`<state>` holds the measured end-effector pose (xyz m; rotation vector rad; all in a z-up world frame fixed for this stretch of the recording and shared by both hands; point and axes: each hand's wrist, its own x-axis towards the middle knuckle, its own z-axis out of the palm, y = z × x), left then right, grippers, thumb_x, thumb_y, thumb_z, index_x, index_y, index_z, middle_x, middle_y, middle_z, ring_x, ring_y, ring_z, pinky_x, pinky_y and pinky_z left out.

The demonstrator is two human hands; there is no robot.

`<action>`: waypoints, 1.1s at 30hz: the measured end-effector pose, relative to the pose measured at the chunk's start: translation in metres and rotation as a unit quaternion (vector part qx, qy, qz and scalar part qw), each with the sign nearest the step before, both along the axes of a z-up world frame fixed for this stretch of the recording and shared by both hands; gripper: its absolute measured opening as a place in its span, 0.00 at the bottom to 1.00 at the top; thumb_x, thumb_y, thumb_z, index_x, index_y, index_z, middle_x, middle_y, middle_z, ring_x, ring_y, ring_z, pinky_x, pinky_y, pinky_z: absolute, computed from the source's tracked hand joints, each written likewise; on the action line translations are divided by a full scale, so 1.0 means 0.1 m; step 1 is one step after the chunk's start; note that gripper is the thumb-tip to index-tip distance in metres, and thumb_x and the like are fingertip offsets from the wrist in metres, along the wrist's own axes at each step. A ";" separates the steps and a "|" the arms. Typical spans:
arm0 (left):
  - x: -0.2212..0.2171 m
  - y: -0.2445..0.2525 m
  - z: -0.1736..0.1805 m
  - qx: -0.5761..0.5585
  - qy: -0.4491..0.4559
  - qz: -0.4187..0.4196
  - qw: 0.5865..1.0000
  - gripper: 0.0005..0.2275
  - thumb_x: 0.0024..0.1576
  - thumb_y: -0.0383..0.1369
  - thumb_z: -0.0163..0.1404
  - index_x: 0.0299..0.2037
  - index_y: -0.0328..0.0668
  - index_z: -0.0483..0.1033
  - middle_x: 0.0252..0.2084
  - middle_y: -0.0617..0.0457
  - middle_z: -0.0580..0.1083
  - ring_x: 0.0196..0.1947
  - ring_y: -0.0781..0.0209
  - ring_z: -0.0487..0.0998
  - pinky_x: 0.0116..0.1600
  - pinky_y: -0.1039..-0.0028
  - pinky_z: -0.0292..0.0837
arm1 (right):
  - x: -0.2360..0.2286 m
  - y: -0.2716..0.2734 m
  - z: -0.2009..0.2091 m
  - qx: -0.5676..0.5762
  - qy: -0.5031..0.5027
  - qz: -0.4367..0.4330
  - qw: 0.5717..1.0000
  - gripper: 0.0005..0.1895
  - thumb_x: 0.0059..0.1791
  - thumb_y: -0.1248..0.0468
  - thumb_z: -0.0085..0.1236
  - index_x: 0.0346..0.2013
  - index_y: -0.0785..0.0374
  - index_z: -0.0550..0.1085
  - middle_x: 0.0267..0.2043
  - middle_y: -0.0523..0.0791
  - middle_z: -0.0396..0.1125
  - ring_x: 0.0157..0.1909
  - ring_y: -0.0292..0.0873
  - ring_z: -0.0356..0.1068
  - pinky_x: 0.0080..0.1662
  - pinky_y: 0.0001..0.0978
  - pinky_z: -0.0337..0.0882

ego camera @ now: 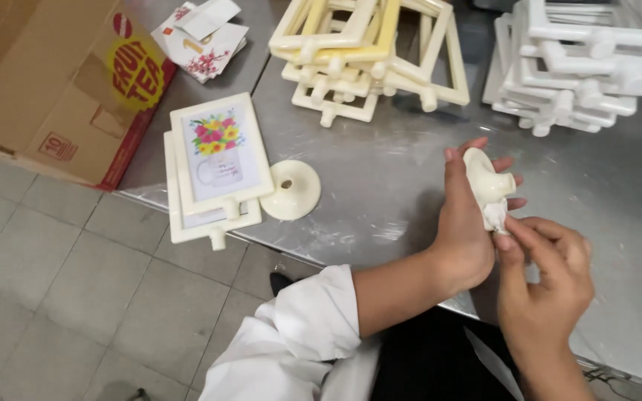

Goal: The person assembles cream-colored picture frames by attaching circular bases to the frame backs. They wipe the bases with a white cloth before fitting them onto the frames and then place the completed frames on the table.

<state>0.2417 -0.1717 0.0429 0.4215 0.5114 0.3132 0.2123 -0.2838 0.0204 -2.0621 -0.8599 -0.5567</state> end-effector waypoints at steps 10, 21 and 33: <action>-0.39 -0.06 -0.24 0.060 -0.013 -0.085 0.994 0.26 0.67 0.60 0.25 0.61 0.59 0.68 0.59 0.52 0.71 0.54 0.67 0.71 0.62 0.76 0.66 | 0.04 0.23 0.24 -0.105 -0.139 0.045 0.984 0.17 0.59 0.85 0.50 0.57 0.70 0.81 0.58 0.56 0.71 0.47 0.57 0.68 0.51 0.47 0.68; -0.33 -0.11 -0.64 0.004 -0.218 -0.034 0.975 0.36 0.62 0.55 0.43 0.81 0.59 0.48 0.68 0.52 0.65 0.61 0.64 0.69 0.64 0.73 0.64 | 0.41 0.19 0.55 -0.072 0.222 0.078 0.969 0.17 0.54 0.79 0.52 0.52 0.60 0.81 0.51 0.44 0.72 0.42 0.37 0.69 0.42 0.25 0.72; -0.37 0.07 -0.30 0.046 -0.204 -0.006 0.978 0.26 0.63 0.57 0.37 0.68 0.57 0.58 0.74 0.36 0.60 0.72 0.38 0.63 0.66 0.56 0.67 | -0.22 0.17 0.04 0.073 0.002 0.077 0.994 0.13 0.49 0.68 0.56 0.46 0.59 0.83 0.49 0.47 0.74 0.47 0.51 0.75 0.53 0.40 0.76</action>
